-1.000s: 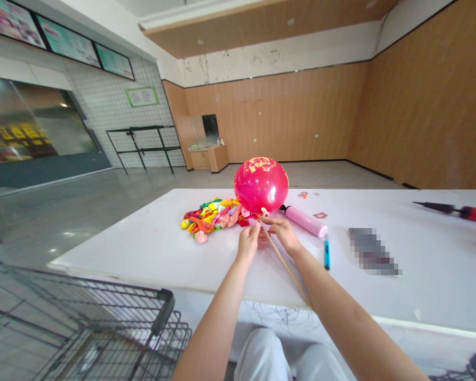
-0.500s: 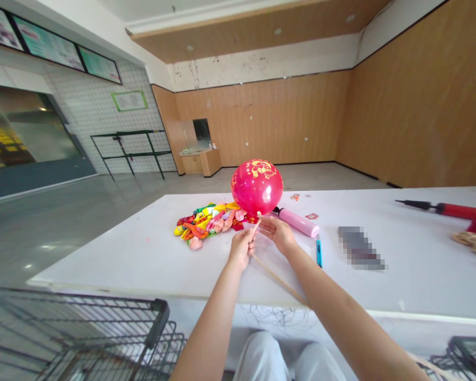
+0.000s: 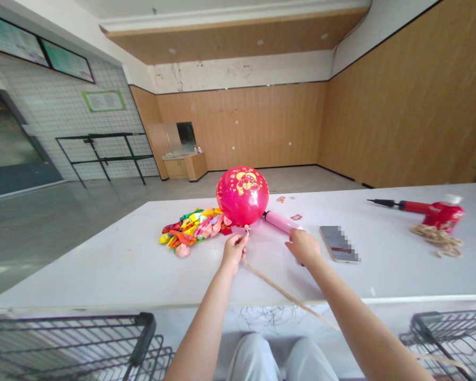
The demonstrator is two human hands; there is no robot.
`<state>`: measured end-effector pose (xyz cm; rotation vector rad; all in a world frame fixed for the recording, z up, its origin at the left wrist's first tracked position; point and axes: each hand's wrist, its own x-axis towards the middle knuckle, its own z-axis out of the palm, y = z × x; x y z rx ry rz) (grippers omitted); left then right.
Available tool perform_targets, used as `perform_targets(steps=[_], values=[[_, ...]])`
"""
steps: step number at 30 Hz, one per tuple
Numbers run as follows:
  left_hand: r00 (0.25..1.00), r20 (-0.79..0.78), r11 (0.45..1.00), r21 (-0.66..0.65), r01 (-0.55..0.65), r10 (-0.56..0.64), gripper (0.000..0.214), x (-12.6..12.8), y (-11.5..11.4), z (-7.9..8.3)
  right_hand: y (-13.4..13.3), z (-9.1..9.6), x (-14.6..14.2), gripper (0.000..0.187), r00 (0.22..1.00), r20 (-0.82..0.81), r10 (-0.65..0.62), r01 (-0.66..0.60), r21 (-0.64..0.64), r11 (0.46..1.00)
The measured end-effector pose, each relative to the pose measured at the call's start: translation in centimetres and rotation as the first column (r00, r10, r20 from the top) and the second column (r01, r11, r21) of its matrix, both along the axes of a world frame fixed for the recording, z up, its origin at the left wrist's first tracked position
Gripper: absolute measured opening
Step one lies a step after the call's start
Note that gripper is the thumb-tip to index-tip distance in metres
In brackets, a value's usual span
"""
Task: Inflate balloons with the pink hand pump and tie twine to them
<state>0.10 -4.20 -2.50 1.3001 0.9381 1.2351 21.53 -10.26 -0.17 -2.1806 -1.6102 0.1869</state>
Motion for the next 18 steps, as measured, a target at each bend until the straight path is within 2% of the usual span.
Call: perform_targets(steps=[2, 4, 7, 12, 18], values=[[1.000, 0.011, 1.000, 0.004, -0.007, 0.007, 0.043, 0.0, 0.0, 0.0, -1.3, -0.4, 0.7, 0.028, 0.994, 0.091, -0.055, 0.061, -0.063, 0.996], [1.000, 0.022, 1.000, -0.002, -0.016, 0.016, 0.044, 0.0, 0.0, 0.0, -2.1, -0.5, 1.1, 0.029, 0.991, 0.115, -0.061, 0.071, -0.083, 0.994], [0.998, 0.041, 0.999, -0.019, -0.050, 0.051, 0.047, 0.0, -0.2, 0.0, -2.8, -0.4, 1.5, 0.024, 0.993, 0.110, -0.044, 0.054, -0.081, 0.995], [0.996, 0.054, 0.997, -0.031, -0.075, 0.077, 0.048, 0.2, -0.4, 0.3, -4.2, -0.6, 2.8, 0.031, 0.984, 0.122, -0.131, 0.137, -0.047, 0.989], [0.999, -0.001, 0.999, -0.007, -0.035, 0.035, 0.044, 0.2, -0.5, 0.3, -5.8, -0.5, 2.9, 0.018, 0.987, 0.106, -0.123, 0.136, -0.136, 0.981]])
